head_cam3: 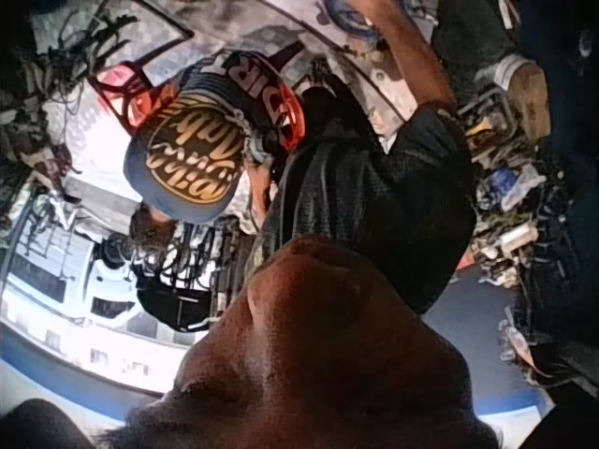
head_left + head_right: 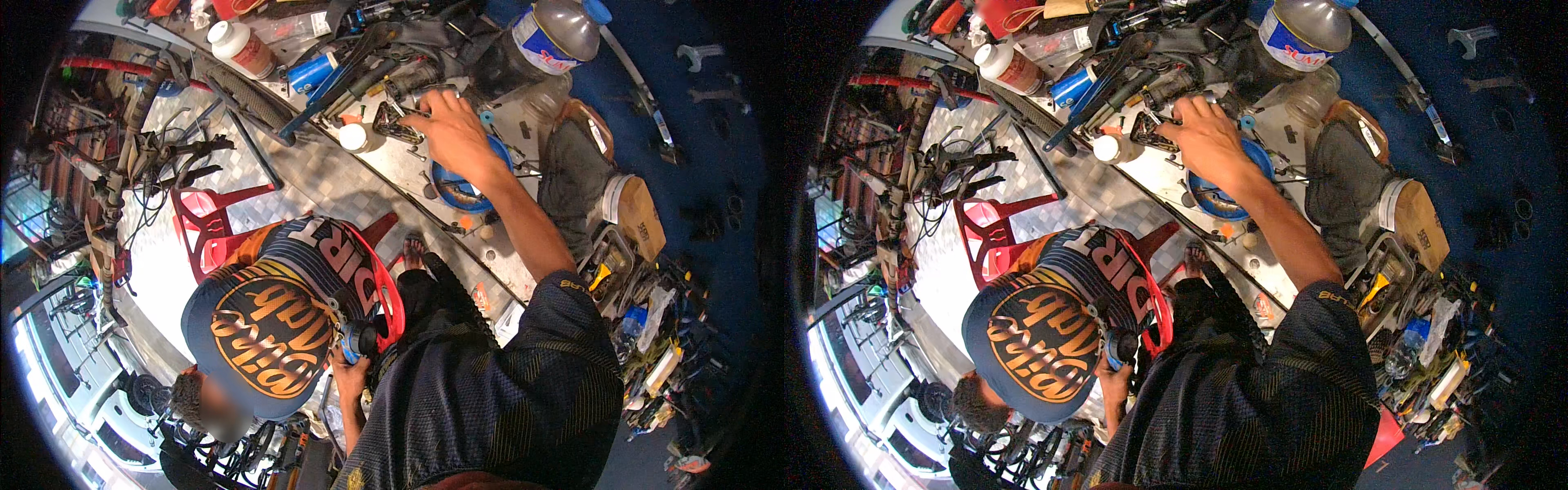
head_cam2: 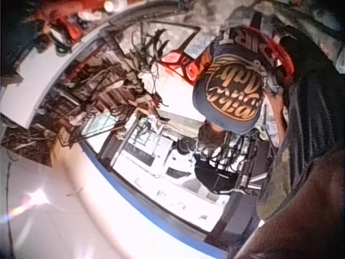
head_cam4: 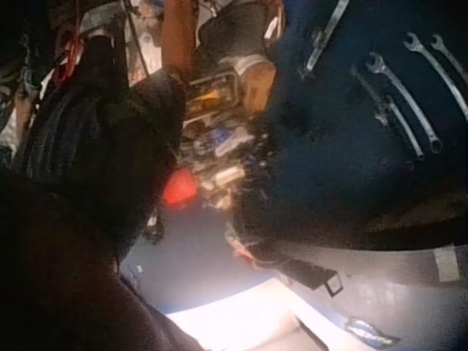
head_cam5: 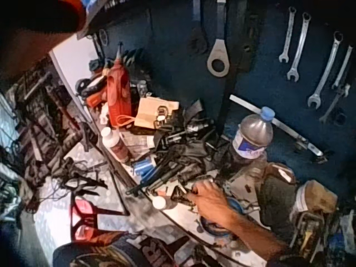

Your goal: The person inflates a bicycle tire using a handheld air pump with a pressure gauge. They attach the pump to the valve, inflate the tire while monitoring the gauge, and then remove the pump.

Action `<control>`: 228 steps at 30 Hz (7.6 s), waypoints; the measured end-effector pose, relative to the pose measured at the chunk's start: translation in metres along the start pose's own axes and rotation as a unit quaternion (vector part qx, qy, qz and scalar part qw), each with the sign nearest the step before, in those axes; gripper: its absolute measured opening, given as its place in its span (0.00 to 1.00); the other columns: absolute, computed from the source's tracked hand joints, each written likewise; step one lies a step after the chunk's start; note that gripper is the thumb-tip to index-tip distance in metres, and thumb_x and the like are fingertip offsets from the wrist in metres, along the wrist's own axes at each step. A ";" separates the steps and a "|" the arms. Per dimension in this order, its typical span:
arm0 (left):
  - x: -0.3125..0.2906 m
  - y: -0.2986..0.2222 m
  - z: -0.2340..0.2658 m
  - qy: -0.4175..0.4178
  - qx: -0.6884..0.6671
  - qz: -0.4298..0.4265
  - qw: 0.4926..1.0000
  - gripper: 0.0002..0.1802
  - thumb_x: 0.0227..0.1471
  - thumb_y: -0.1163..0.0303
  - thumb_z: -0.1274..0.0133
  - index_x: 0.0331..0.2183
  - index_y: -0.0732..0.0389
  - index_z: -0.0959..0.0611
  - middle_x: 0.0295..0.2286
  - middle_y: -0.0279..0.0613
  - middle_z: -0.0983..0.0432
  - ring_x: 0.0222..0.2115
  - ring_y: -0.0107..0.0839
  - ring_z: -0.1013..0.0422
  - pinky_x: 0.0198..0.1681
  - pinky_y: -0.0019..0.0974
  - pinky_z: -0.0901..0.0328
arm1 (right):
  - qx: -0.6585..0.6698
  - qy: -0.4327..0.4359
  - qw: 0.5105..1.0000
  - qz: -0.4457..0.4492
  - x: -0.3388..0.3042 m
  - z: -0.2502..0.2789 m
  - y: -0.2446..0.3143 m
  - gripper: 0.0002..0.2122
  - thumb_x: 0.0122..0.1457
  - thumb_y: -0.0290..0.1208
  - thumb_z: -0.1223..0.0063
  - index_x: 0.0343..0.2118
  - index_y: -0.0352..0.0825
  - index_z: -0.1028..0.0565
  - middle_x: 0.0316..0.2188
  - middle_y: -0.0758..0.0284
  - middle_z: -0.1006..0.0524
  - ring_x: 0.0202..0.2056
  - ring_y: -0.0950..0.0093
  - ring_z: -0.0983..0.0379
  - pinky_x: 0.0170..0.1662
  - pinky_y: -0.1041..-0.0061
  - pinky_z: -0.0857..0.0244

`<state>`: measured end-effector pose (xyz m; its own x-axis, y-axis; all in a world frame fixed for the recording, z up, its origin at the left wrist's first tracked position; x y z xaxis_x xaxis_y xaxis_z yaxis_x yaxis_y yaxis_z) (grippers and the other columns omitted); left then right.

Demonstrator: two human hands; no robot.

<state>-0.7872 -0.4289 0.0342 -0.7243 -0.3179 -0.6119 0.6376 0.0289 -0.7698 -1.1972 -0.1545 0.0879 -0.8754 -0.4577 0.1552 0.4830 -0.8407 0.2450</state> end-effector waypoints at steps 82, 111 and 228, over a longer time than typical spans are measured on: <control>-0.115 0.125 0.100 0.074 -0.008 -0.128 0.989 0.15 0.45 0.77 0.42 0.39 0.64 0.17 0.29 0.31 0.22 0.28 0.20 0.30 0.36 0.29 0.34 | 0.840 0.044 0.539 0.054 -0.194 0.087 0.166 0.11 0.68 0.34 0.51 0.46 0.33 0.26 0.44 0.67 0.24 0.43 0.74 0.26 0.45 0.73 0.33; -0.461 0.525 0.156 -0.086 -0.060 0.042 0.994 0.09 0.49 0.74 0.41 0.35 0.63 0.20 0.20 0.31 0.27 0.17 0.22 0.32 0.20 0.30 0.34 | 0.256 0.107 0.901 -0.334 -0.699 -0.074 0.134 0.14 0.68 0.36 0.51 0.46 0.32 0.21 0.32 0.55 0.19 0.36 0.62 0.19 0.42 0.60 0.27; -0.637 0.900 0.231 -0.362 0.047 0.043 0.930 0.21 0.37 0.73 0.29 0.36 0.68 0.17 0.31 0.43 0.16 0.31 0.26 0.24 0.40 0.34 0.30 | 0.508 0.757 0.411 -0.030 -1.315 -0.452 0.633 0.09 0.64 0.34 0.40 0.42 0.34 0.20 0.28 0.74 0.23 0.22 0.86 0.34 0.25 0.82 0.38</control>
<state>0.3084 -0.4190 -0.2270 -0.3247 -0.8740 -0.3614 0.7292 0.0120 -0.6842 0.2513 -0.2161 -0.3937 0.4761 -0.7469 -0.4643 -0.4547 -0.6609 0.5970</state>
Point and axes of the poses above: each hand's wrist, its own x-axis towards the middle knuckle, its own z-axis out of the back of the hand, y = z × x, the point moved 5 cm from there along x, towards the middle knuckle
